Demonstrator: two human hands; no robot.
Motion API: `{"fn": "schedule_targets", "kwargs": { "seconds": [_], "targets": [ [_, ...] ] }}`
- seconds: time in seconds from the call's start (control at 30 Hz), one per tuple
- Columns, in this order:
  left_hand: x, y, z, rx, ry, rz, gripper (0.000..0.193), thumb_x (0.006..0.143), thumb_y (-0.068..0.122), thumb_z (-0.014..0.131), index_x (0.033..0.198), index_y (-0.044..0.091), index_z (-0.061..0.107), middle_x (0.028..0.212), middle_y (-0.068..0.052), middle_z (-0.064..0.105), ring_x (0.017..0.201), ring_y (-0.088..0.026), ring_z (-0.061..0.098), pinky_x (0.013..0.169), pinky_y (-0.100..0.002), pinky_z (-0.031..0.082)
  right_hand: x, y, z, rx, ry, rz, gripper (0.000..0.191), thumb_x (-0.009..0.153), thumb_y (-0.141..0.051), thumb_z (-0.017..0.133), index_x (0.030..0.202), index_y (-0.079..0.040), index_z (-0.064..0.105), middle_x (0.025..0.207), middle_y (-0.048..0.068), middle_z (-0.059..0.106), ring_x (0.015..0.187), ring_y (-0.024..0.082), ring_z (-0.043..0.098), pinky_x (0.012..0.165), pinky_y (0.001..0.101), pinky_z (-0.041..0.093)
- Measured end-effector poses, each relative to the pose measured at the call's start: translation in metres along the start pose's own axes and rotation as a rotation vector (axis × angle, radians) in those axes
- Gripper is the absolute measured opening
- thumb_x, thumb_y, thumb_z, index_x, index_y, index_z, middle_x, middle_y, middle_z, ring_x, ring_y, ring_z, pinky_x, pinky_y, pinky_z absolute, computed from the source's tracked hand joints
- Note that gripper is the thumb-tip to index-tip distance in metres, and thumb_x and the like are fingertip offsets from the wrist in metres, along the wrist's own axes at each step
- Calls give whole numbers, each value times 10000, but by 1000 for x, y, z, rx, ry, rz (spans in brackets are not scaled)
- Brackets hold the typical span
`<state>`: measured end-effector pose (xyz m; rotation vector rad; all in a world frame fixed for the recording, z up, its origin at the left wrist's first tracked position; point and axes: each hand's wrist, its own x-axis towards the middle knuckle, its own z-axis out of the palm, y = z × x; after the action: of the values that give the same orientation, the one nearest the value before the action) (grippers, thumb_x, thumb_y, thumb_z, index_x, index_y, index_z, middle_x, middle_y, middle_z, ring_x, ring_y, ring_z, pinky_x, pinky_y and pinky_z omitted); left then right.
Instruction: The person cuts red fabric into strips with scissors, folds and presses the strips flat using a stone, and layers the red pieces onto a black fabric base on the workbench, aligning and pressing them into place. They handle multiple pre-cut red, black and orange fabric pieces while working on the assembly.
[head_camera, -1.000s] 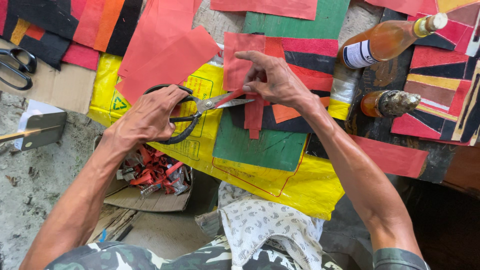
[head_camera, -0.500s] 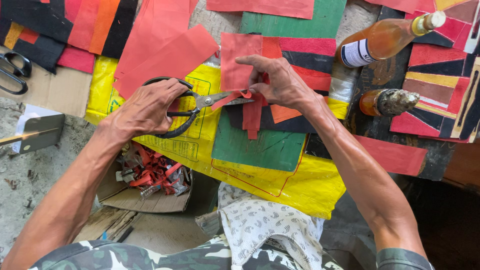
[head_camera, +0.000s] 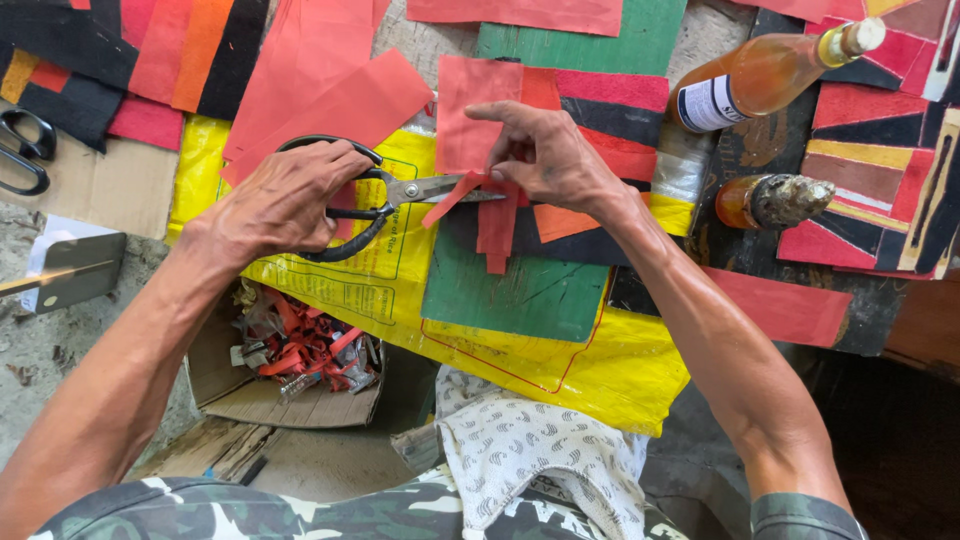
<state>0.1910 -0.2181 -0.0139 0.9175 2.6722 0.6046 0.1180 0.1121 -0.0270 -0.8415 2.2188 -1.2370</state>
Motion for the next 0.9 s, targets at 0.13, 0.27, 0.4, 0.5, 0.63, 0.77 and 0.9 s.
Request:
{"fn": "schedule_targets", "kwargs": {
  "seconds": [0.13,0.27,0.4,0.5,0.63,0.77,0.9],
  "targets": [
    [3,-6,1,0,11,38,697,586,94,801,1240,-20,590,1136,-166,632,1100,-357,622,933,-444,507,3,1,-2,39,-19,8,693,822,77,731,1467,-69,524,887,34,744,810,106,680,748,303,550],
    [5,-10,3,-5,-3,23,659,608,45,732,1251,-21,600,1155,-167,644,1094,-359,633,922,-441,519,5,2,0,57,-43,44,672,833,77,727,1460,-72,537,884,33,740,798,106,664,741,301,543],
    [4,-11,3,-38,-18,21,661,603,43,715,1251,-23,601,1139,-166,650,1089,-365,636,915,-448,516,3,4,1,63,-33,40,657,840,75,732,1454,-67,547,887,35,734,801,109,659,746,301,542],
    [2,-10,3,-42,-5,23,663,608,39,712,1259,-26,603,1162,-168,653,1099,-370,634,914,-452,514,2,4,3,89,-32,42,647,841,70,745,1445,-61,554,891,32,735,815,107,667,758,301,545],
    [-2,-9,4,-99,-14,0,661,639,45,742,1280,-24,595,1193,-175,656,1111,-380,629,907,-456,514,0,4,5,132,-31,34,650,847,82,734,1455,-52,547,900,33,732,843,106,671,798,299,554],
    [-6,-10,5,-162,-15,-20,704,631,-17,747,1316,-30,586,1235,-187,655,1145,-388,624,956,-454,510,0,3,7,149,-33,52,642,848,81,730,1449,-57,551,890,32,733,839,105,677,784,297,556],
    [-10,-13,4,-193,-16,-19,710,609,-68,728,1305,-38,593,1266,-193,650,1150,-400,630,961,-452,513,0,2,8,131,-31,71,650,838,87,724,1448,-60,555,885,35,733,830,107,676,771,299,556]
  ]
}}
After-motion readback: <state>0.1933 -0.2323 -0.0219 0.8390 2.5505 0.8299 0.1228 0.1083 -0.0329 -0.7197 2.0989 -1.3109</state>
